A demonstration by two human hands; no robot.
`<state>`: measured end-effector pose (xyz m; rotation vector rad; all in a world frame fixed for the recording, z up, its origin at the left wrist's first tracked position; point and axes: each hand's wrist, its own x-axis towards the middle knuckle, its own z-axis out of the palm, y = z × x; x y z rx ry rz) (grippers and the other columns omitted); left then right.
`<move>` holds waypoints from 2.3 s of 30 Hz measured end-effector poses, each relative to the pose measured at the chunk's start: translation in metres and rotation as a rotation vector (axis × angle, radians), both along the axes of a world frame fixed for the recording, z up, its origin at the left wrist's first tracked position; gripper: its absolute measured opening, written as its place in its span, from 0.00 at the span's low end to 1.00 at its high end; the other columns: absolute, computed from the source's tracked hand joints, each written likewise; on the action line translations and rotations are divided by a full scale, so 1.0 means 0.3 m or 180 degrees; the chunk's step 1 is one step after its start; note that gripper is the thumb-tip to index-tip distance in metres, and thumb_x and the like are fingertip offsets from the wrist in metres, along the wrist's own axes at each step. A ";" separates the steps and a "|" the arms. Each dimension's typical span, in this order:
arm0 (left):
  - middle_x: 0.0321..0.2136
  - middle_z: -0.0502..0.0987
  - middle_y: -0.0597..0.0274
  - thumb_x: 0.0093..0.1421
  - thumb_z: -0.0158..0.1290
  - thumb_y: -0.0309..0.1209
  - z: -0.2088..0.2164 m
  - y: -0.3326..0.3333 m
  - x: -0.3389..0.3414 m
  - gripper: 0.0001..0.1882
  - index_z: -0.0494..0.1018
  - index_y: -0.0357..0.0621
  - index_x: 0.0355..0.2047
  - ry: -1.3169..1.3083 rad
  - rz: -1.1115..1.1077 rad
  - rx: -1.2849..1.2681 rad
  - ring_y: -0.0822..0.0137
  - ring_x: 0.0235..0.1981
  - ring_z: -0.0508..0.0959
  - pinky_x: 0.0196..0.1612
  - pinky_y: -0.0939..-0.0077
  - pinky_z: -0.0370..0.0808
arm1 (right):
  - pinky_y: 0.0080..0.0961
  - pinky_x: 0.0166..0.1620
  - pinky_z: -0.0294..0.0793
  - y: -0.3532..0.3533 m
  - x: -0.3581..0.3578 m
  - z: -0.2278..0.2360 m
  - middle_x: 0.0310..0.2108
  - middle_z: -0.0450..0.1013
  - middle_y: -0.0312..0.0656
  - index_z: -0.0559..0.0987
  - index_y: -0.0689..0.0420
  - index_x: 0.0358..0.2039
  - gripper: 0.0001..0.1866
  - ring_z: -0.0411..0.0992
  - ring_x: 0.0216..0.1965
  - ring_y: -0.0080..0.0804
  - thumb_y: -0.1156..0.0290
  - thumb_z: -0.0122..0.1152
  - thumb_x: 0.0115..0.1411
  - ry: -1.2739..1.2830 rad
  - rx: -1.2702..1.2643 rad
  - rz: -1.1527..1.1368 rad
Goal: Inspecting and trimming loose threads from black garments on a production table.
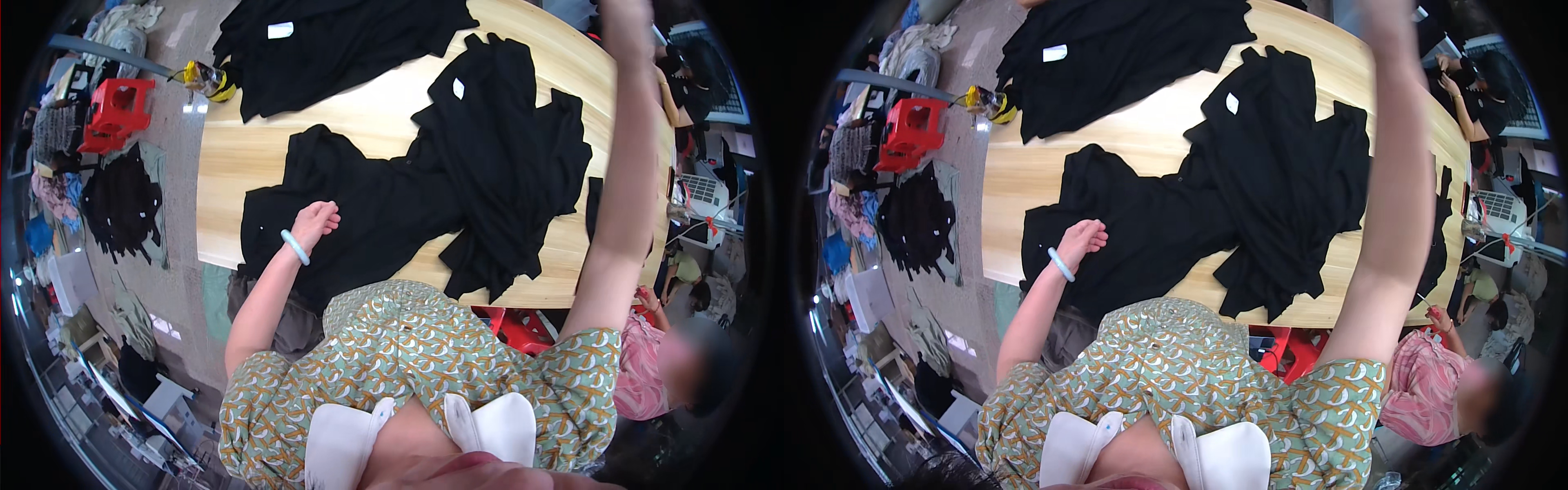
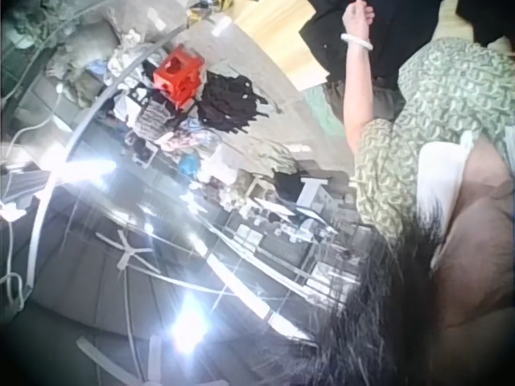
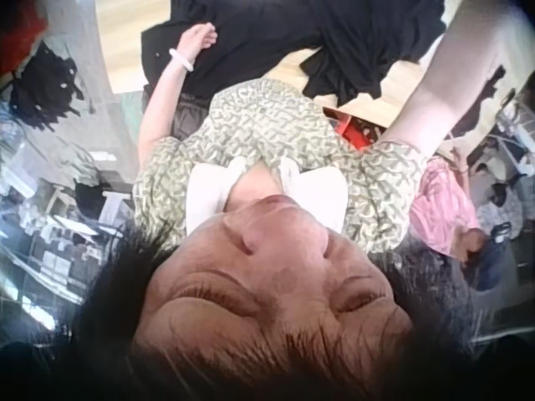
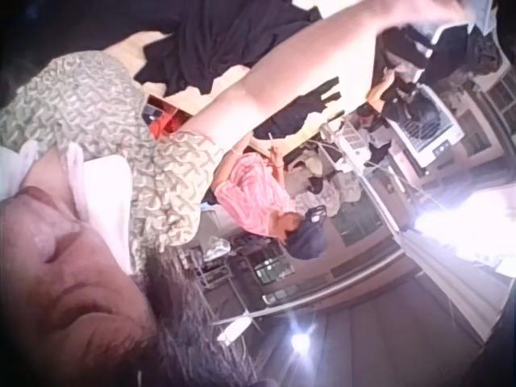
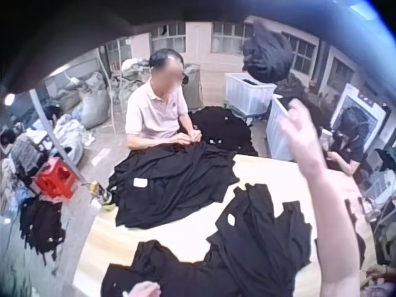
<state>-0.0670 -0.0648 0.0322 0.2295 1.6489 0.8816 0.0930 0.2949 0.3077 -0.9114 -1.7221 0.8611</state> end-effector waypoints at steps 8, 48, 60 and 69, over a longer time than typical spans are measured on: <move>0.24 0.75 0.57 0.53 0.51 0.36 -0.144 0.080 0.178 0.11 0.72 0.40 0.30 0.1515 -0.1306 0.0429 0.68 0.27 0.75 0.33 0.76 0.71 | 0.36 0.37 0.68 -0.462 0.165 -1.115 0.27 0.72 0.49 0.72 0.61 0.31 0.13 0.70 0.33 0.46 0.67 0.57 0.47 -0.2695 -0.0139 0.1945; 0.21 0.74 0.52 0.46 0.55 0.39 -0.244 0.144 0.346 0.14 0.73 0.39 0.24 0.1854 -0.2136 0.0230 0.56 0.25 0.75 0.30 0.69 0.71 | 0.36 0.37 0.70 -0.880 0.299 -1.070 0.27 0.71 0.52 0.76 0.63 0.28 0.09 0.71 0.30 0.47 0.75 0.51 0.44 -0.2275 -0.1244 0.2316; 0.23 0.76 0.56 0.46 0.56 0.38 -0.148 0.048 0.264 0.11 0.76 0.42 0.25 0.1554 -0.1673 0.0841 0.62 0.25 0.76 0.29 0.73 0.72 | 0.33 0.31 0.69 -0.915 0.207 -1.031 0.24 0.69 0.48 0.73 0.59 0.25 0.07 0.69 0.27 0.45 0.77 0.52 0.41 -0.1660 -0.0875 0.2245; 0.24 0.76 0.53 0.48 0.48 0.32 -0.220 0.053 0.326 0.09 0.75 0.41 0.24 0.1289 -0.1663 0.0398 0.59 0.29 0.76 0.34 0.70 0.71 | 0.27 0.31 0.71 -0.922 0.228 -1.009 0.22 0.72 0.46 0.74 0.61 0.25 0.06 0.73 0.25 0.38 0.76 0.57 0.44 -0.2088 -0.1652 0.1727</move>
